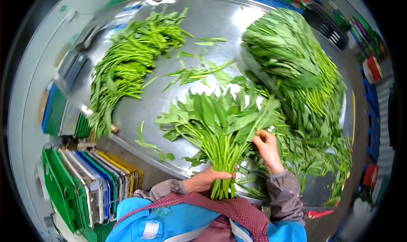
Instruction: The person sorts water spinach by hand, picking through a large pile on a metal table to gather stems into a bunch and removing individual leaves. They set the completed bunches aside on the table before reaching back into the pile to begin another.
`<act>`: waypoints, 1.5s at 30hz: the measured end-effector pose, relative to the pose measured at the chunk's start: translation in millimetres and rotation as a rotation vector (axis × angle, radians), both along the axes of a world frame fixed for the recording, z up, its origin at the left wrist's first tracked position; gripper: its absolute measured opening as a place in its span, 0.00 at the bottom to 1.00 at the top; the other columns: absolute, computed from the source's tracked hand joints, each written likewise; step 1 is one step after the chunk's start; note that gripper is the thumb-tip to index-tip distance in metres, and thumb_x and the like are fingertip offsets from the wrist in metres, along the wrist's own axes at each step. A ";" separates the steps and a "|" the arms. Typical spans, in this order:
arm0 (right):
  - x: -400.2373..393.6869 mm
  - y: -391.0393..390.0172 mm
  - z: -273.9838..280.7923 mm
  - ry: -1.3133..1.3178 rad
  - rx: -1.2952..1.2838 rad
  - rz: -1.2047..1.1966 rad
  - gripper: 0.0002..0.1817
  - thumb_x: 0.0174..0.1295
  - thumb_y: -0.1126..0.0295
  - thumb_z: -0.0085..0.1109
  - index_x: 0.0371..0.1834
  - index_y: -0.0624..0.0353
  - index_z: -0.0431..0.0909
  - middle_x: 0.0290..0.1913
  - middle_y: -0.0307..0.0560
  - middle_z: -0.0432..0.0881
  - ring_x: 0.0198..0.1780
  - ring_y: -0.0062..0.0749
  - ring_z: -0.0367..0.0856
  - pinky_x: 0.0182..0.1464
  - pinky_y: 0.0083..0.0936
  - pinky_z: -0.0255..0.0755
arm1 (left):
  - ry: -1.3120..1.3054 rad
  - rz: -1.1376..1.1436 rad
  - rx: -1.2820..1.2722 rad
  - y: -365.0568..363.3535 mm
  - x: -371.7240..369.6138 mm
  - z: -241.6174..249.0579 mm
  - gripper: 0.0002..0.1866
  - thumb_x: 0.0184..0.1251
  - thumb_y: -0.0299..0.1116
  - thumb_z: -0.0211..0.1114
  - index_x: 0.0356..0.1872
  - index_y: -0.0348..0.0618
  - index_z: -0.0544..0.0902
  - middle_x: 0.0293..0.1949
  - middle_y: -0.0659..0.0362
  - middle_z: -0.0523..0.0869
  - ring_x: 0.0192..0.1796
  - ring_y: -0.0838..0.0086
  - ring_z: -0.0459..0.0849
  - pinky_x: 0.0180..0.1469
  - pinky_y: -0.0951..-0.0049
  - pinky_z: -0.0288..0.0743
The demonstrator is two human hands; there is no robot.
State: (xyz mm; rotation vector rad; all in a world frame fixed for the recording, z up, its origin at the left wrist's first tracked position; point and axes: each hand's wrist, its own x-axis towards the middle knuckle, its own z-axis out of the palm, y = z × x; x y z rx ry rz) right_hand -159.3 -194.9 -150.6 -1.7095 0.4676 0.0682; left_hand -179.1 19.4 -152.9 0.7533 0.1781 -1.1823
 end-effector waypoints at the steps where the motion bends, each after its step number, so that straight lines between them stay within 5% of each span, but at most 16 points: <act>1: 1.2 2.9 7.3 0.077 0.181 -0.028 0.06 0.54 0.70 0.55 0.27 0.62 0.73 0.19 0.30 0.67 0.18 0.12 0.60 0.18 0.13 0.54 | -0.037 0.010 0.017 1.1 0.3 1.1 0.23 0.49 0.26 0.64 0.48 0.37 0.68 0.37 0.58 0.76 0.44 0.72 0.75 0.48 0.72 0.69; 3: -1.2 -1.4 43.6 0.099 0.728 -0.105 0.06 0.58 0.70 0.48 0.25 0.53 0.64 0.17 0.28 0.55 0.16 0.12 0.52 0.16 0.11 0.45 | -0.261 0.044 0.085 6.1 9.4 -1.9 0.19 0.49 0.26 0.64 0.44 0.39 0.72 0.38 0.59 0.77 0.42 0.74 0.75 0.46 0.74 0.68; 6: -16.5 -34.9 50.0 -0.073 1.076 -0.149 0.09 0.61 0.64 0.46 0.25 0.51 0.61 0.19 0.30 0.54 0.16 0.14 0.50 0.15 0.12 0.42 | -0.703 0.234 0.370 31.0 46.2 1.3 0.22 0.48 0.26 0.65 0.47 0.39 0.72 0.41 0.61 0.78 0.43 0.77 0.75 0.49 0.74 0.67; 10: -31.7 -38.6 38.6 -0.088 0.618 -0.314 0.12 0.60 0.61 0.48 0.24 0.54 0.62 0.21 0.34 0.61 0.15 0.17 0.56 0.15 0.14 0.47 | -1.063 0.302 0.766 72.0 99.3 4.6 0.16 0.46 0.32 0.65 0.38 0.37 0.77 0.33 0.57 0.80 0.35 0.75 0.78 0.37 0.75 0.72; 14: -45.4 -24.8 14.0 0.100 0.490 -0.123 0.13 0.59 0.64 0.49 0.19 0.53 0.60 0.14 0.35 0.60 0.13 0.19 0.60 0.14 0.16 0.52 | -0.998 0.268 0.962 112.2 111.7 -67.3 0.11 0.49 0.33 0.61 0.35 0.43 0.77 0.31 0.59 0.79 0.38 0.70 0.77 0.45 0.66 0.68; 20: -49.6 -15.2 2.8 0.122 0.446 -0.054 0.15 0.61 0.65 0.47 0.17 0.51 0.58 0.13 0.34 0.57 0.14 0.20 0.59 0.14 0.16 0.52 | -1.274 0.151 1.264 133.5 128.6 -90.0 0.10 0.46 0.33 0.59 0.33 0.46 0.77 0.29 0.60 0.77 0.38 0.70 0.76 0.47 0.64 0.66; 25: -49.9 -12.9 2.6 0.149 0.421 -0.076 0.14 0.62 0.66 0.45 0.18 0.51 0.58 0.15 0.33 0.57 0.15 0.19 0.59 0.17 0.16 0.54 | -1.980 0.289 1.323 189.2 202.9 -118.0 0.10 0.44 0.32 0.58 0.32 0.48 0.76 0.27 0.61 0.75 0.38 0.70 0.76 0.48 0.63 0.65; 26: -50.4 -12.6 5.0 0.171 0.398 -0.061 0.13 0.62 0.67 0.45 0.19 0.52 0.59 0.15 0.33 0.57 0.16 0.18 0.60 0.18 0.16 0.55 | -2.428 0.100 1.732 156.8 171.3 -13.9 0.10 0.40 0.32 0.56 0.30 0.51 0.75 0.24 0.63 0.72 0.36 0.73 0.74 0.46 0.64 0.64; 45: -42.4 -0.5 -5.9 0.227 0.383 -0.093 0.09 0.59 0.72 0.47 0.21 0.56 0.64 0.17 0.35 0.63 0.16 0.18 0.61 0.18 0.15 0.58 | -2.464 -0.037 1.704 163.6 169.5 -2.0 0.09 0.43 0.30 0.56 0.30 0.49 0.75 0.27 0.62 0.73 0.37 0.71 0.75 0.48 0.63 0.65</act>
